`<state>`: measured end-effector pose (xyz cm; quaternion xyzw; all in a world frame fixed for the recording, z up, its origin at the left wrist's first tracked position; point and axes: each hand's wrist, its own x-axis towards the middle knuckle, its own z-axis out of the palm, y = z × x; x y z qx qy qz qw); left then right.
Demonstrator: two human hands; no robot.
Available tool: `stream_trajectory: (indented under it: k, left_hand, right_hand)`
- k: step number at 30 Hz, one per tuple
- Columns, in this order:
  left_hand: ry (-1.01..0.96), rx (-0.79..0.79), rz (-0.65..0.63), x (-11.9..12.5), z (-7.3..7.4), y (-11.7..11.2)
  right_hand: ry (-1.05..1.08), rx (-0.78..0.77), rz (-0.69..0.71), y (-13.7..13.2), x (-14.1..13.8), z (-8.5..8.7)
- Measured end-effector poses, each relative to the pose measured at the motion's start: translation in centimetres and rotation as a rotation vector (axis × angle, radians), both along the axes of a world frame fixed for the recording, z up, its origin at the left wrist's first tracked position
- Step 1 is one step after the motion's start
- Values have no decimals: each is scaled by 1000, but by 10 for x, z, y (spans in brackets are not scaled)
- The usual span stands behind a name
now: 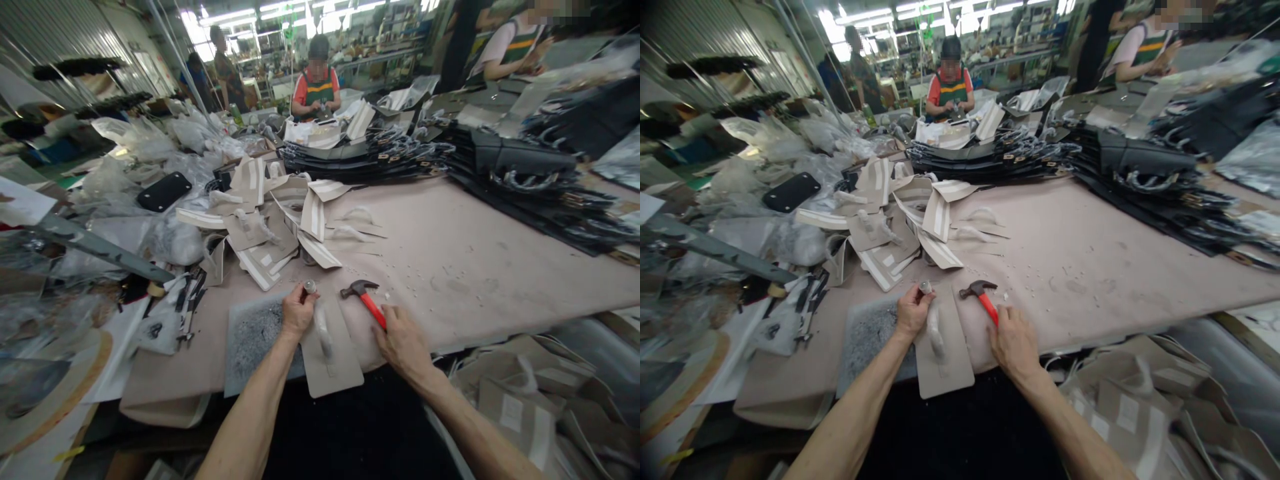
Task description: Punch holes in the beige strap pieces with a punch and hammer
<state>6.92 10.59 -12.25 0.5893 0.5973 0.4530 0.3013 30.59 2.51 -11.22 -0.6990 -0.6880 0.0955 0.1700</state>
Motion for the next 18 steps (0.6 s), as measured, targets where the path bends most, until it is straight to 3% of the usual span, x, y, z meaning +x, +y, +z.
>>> stream_trajectory:
  k: [2,5,7,9,10,12,15,16,18]
  left_hand:
    - [15,14,-26,0,1,-1]
    - [19,39,-62,-2,1,-2]
    - [6,46,-78,-3,1,-2]
    - [-13,41,-83,-3,0,-2]
    - [-24,36,-82,-4,0,-2]
    - [-43,23,-77,-4,0,-2]
    - [-57,22,-75,-3,1,-2]
    - [-55,27,-73,-3,1,-2]
    - [-41,33,-55,-3,1,-2]
  right_hand:
    - [93,-225,-53,5,15,-2]
    - [405,-514,-49,11,22,6]
    - [576,-665,-24,14,17,20]
    - [742,-709,-41,16,8,41]
    - [797,-665,-43,17,2,53]
    - [770,-419,11,21,-9,76]
    - [438,-5,172,31,-25,98]
    - [315,41,227,35,-28,101]
    - [88,-16,335,43,-32,104]
